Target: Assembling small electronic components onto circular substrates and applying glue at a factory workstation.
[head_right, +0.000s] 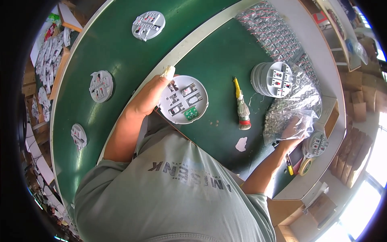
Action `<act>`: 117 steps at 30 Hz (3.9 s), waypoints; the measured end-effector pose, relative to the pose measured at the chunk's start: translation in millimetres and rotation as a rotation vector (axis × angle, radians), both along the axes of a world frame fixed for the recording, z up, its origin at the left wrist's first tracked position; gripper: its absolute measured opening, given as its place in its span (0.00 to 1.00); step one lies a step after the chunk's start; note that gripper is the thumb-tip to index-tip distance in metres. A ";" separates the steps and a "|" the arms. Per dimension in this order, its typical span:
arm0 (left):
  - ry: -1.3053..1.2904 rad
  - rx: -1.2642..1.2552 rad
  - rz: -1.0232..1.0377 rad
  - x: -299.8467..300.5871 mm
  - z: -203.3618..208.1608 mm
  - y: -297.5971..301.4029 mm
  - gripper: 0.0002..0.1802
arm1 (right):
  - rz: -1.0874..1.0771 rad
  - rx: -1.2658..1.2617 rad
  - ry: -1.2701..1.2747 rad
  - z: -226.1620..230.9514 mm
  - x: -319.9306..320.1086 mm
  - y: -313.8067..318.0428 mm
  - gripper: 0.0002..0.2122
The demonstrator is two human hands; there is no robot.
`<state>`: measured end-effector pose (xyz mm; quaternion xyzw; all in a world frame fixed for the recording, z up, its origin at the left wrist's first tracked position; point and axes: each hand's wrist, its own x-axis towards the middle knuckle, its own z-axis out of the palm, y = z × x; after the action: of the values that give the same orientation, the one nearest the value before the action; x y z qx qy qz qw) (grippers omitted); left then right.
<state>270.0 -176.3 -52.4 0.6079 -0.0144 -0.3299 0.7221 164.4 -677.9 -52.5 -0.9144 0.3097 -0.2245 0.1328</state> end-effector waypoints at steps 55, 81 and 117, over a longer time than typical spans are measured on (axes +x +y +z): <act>-0.554 1.073 0.504 -52.4 28.1 249.4 0.11 | 0.203 0.669 -0.696 -93.4 -32.9 -65.7 0.12; -1.151 0.608 0.330 -24.8 -16.5 -79.8 0.21 | 0.864 0.264 -0.273 8.5 30.6 228.0 0.12; -1.050 0.856 -0.072 -42.9 8.7 -70.3 0.61 | 1.223 -0.151 0.152 65.8 348.2 96.9 0.15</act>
<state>227.0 -246.7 -43.7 0.9189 -0.2518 0.0087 0.3036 512.6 -581.0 13.4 -0.9466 -0.2782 -0.0631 0.1499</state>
